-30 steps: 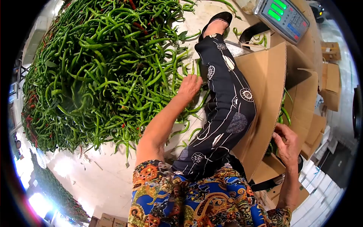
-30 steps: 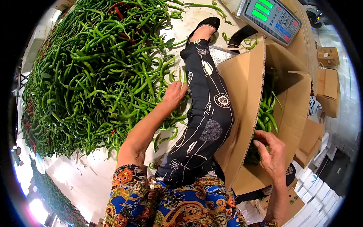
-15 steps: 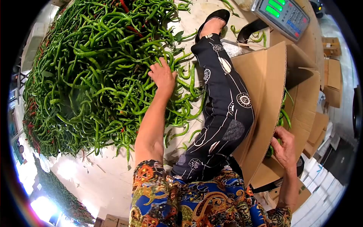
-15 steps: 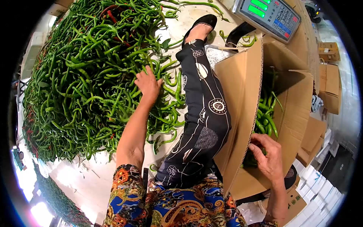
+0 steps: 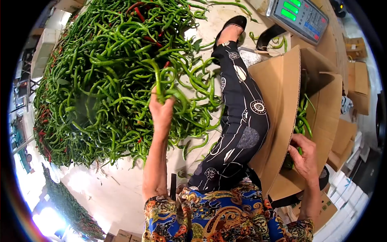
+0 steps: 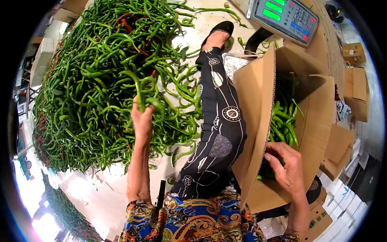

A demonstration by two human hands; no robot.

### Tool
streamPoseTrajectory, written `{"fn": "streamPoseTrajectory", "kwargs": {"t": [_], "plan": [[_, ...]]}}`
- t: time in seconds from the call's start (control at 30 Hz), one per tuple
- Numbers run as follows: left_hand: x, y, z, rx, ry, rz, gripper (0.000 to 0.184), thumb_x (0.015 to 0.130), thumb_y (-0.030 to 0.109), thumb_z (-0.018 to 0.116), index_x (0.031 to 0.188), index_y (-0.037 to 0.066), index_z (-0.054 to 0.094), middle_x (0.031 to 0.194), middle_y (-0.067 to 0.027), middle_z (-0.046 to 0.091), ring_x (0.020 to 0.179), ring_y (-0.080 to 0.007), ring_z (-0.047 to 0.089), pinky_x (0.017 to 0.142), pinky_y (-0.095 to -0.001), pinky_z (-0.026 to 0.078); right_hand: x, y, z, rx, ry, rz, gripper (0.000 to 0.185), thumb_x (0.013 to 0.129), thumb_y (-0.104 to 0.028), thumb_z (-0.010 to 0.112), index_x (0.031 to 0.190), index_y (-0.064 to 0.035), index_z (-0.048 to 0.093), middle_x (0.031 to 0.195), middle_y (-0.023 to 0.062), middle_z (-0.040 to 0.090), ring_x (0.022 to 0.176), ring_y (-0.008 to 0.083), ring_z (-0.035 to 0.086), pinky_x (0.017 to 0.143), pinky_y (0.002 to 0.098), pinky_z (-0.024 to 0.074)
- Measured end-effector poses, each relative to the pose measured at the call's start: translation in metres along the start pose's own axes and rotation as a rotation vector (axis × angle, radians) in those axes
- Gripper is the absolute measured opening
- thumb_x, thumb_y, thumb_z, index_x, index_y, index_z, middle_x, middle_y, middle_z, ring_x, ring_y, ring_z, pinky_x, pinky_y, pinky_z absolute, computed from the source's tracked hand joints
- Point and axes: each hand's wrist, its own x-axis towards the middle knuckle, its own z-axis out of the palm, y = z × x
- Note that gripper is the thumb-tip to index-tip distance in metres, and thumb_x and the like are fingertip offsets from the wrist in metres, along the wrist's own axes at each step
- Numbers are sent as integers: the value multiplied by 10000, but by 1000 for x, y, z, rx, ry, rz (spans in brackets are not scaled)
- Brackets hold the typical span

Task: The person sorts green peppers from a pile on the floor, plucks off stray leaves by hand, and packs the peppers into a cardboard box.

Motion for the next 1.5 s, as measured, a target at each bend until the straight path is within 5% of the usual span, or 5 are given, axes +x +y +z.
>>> {"fn": "streamPoseTrajectory", "kwargs": {"t": [0.83,0.97,1.07,1.23,1.5], "plan": [[-55,160,-76,-1495,-581,-114,597,863,-10,529,1421,-65,326,886,-51,426,677,-107,429,600,-253,412,-19,-92,29,354,-129,-213,263,847,-19,653,1108,4,644,1069,132,654,777,151,646,703,264,533],[-62,185,-58,-1626,-672,-79,577,888,0,497,1421,-98,297,896,-48,429,683,-120,447,587,-267,427,-16,-100,71,363,-291,-255,639,851,-161,665,1394,21,382,1398,253,414,1296,359,437,1072,419,389],[-75,201,-37,-1670,-727,-98,563,914,22,484,1420,-116,280,906,-57,438,683,-122,462,582,-263,444,-2,-105,104,219,-253,-366,772,850,-209,669,1452,29,249,1455,271,314,1317,407,387,1124,464,304],[-84,205,-11,-1644,-827,-198,597,892,37,552,1433,-44,310,898,-67,450,694,-121,466,595,-269,451,3,-105,115,770,-728,-227,410,937,-221,618,1291,-28,542,1104,52,618,1038,157,589,940,295,460],[-112,194,38,-1396,-728,-251,645,851,48,622,1433,37,345,1081,-130,521,961,-237,553,925,-422,498,-35,-63,80,1796,-677,87,618,1004,-365,442,1491,-52,229,1351,223,510,1068,340,626,798,389,564]]}}
